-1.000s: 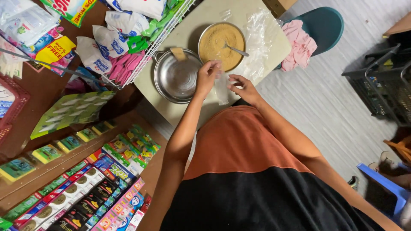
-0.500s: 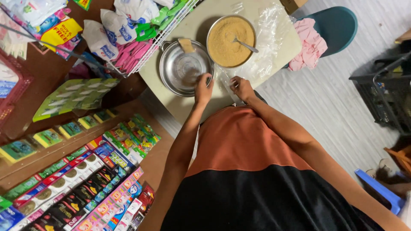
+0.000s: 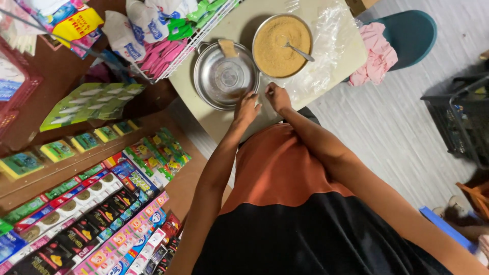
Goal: Fill a small plastic bag with brown powder using a spoon from a bowl.
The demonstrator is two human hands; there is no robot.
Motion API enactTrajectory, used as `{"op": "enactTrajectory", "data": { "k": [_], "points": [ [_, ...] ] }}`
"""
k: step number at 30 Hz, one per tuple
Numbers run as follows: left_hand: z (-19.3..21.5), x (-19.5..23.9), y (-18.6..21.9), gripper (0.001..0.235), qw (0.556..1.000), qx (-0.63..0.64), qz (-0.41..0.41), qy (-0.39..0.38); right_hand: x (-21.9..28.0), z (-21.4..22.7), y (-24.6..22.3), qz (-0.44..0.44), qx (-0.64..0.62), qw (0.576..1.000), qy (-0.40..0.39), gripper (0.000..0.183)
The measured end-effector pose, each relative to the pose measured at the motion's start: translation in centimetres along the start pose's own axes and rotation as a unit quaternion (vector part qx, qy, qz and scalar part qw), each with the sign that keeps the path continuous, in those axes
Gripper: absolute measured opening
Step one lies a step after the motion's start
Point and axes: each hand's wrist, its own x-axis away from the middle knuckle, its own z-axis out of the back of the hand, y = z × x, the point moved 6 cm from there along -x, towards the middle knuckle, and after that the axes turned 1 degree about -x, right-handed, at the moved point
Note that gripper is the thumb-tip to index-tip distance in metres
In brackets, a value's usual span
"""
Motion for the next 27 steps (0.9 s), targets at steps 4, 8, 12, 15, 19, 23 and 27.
{"op": "enactTrajectory", "data": {
  "k": [4,8,12,15,19,23,27],
  "points": [
    [-0.9,-0.1,-0.9,0.047,1.0,0.006,-0.01,-0.007,-0.1,-0.8,1.9,0.001,0.066,0.997,-0.048,0.021],
    [0.2,-0.2,0.1,0.048,1.0,0.008,-0.015,-0.012,1.1,-0.3,1.6,0.129,0.121,0.982,-0.067,0.037],
    [2.6,0.0,2.3,0.046,1.0,-0.007,-0.007,-0.008,2.5,5.0,-0.7,0.147,0.093,0.985,0.01,0.026],
    [4.8,-1.1,4.9,0.038,0.999,0.017,-0.023,0.019,2.4,10.4,0.9,0.04,-0.083,0.989,0.112,0.014],
    [5.2,-3.3,8.2,0.027,0.984,0.12,-0.118,0.061,0.6,16.8,2.3,-0.024,-0.047,0.966,0.252,0.02],
    [9.3,-4.6,13.8,0.021,0.951,0.237,-0.19,0.052,-0.9,19.7,0.8,0.002,0.054,0.959,0.278,0.043],
    [10.2,-5.4,15.6,0.019,0.946,0.263,-0.188,0.039,-1.9,19.6,0.4,0.009,0.118,0.967,0.227,0.034]
  ]
}}
